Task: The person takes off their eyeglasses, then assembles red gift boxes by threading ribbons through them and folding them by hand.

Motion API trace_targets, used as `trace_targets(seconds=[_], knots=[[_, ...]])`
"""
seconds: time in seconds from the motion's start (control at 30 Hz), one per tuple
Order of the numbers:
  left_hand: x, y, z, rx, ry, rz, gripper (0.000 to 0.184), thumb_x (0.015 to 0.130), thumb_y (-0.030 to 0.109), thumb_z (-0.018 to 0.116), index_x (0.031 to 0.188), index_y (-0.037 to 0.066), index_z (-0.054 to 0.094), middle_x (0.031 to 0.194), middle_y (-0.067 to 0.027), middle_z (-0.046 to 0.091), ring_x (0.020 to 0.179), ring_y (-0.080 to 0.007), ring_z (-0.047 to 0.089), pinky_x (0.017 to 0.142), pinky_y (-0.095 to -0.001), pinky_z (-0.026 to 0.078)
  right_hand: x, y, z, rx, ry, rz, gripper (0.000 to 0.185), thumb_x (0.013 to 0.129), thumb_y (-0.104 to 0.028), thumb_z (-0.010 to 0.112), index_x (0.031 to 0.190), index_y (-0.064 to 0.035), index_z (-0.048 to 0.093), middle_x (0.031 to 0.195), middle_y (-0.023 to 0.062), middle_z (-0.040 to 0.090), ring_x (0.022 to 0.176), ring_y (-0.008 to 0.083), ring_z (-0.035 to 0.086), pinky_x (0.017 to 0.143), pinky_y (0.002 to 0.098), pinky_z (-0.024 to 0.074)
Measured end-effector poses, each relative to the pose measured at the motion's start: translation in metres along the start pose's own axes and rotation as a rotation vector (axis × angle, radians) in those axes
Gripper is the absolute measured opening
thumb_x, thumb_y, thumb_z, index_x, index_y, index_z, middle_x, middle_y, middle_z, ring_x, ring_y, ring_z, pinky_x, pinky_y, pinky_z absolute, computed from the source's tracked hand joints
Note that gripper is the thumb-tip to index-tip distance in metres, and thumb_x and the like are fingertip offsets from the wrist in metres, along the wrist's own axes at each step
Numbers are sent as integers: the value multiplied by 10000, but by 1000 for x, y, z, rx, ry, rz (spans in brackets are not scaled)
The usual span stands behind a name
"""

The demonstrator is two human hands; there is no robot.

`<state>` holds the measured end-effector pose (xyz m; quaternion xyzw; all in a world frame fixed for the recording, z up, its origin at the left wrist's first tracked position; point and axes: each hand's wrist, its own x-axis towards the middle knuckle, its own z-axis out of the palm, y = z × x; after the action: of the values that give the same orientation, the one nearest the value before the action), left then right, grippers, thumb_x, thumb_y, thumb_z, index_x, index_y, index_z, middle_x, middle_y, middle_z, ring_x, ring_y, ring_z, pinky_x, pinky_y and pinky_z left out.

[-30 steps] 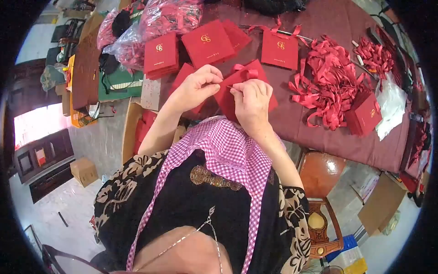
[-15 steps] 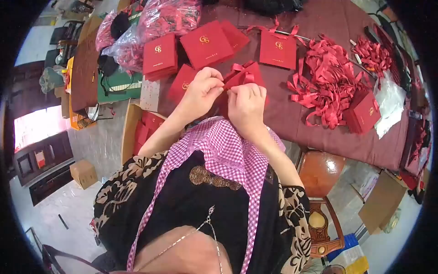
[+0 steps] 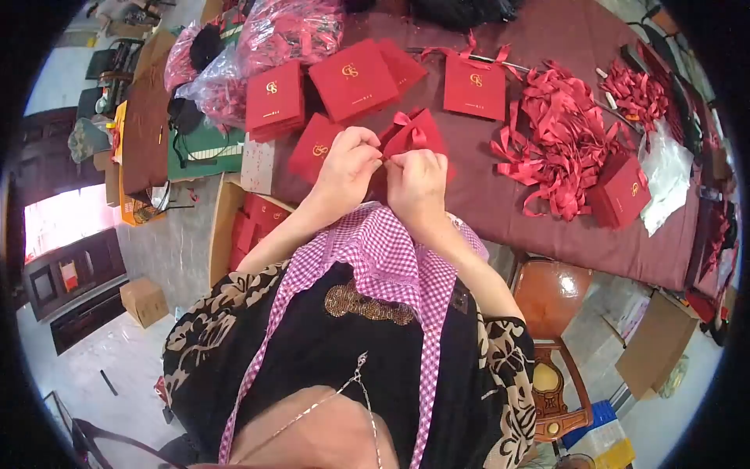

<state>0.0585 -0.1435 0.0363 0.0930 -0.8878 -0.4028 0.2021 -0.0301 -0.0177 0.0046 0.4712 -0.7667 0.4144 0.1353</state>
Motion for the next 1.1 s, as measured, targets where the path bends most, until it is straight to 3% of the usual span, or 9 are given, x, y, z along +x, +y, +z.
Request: trace_targets(seconds=[0.07,0.2,0.33,0.47,0.57,0.67,0.83,0.97,1.1], knots=[[-3,0,-1,8,1,-5,94,760,-29,600,851,-30,579,990,-141,534,946,-311,516,819,-370,431,3,-8,-6,639,-247,867,126,804,-72,655,823,19,571,726,107,627,687,192,612,650,328,477],[-4,4,0,14,27,23,100,750,-39,599,848,-28,580,990,-143,539,938,-310,518,808,-373,434,-6,-8,0,643,-161,830,129,824,-75,642,837,36,576,730,122,639,684,200,619,614,331,494],[-4,2,1,57,17,58,114,740,-47,606,849,-27,582,991,-147,540,932,-309,520,800,-372,437,-8,4,9,82,43,26,178,711,-23,707,819,-63,571,731,62,575,741,251,574,729,362,391],[-4,1,0,15,14,33,133,731,-50,614,859,-27,582,993,-152,541,940,-315,526,815,-373,436,-5,1,5,38,40,-27,160,720,-28,706,805,-53,573,737,70,600,748,251,571,701,361,408],[-4,-6,-4,-37,45,-6,121,781,-63,595,898,-41,579,1011,-138,547,952,-270,557,794,-321,460,-4,-6,-1,328,-126,448,118,767,-65,682,818,-41,579,786,80,622,775,260,563,754,370,392],[-1,-11,-10,-136,53,-87,112,808,-63,581,918,-49,578,1029,-127,553,921,-228,569,773,-290,462,1,-7,-6,310,-133,460,109,778,-76,684,821,-40,590,807,81,631,779,255,567,762,365,391],[-2,-22,-13,-266,5,-189,116,824,-30,576,936,-54,598,1020,-112,564,933,-204,566,775,-281,459,4,1,-11,212,-87,282,124,750,-60,689,834,-59,598,805,71,621,830,242,572,790,362,383],[-1,-29,-16,-350,-43,-216,132,819,-24,588,949,-44,602,1023,-95,562,936,-195,561,786,-274,456,19,12,-12,204,-39,-12,178,702,-43,692,845,-87,596,993,48,644,908,234,558,813,375,381],[2,-30,-19,-375,-107,-201,139,807,-12,604,944,-32,613,1029,-85,558,949,-195,551,796,-279,450,44,17,-33,63,-280,-119,168,706,-71,671,846,-96,584,1120,10,627,939,224,536,819,381,384]])
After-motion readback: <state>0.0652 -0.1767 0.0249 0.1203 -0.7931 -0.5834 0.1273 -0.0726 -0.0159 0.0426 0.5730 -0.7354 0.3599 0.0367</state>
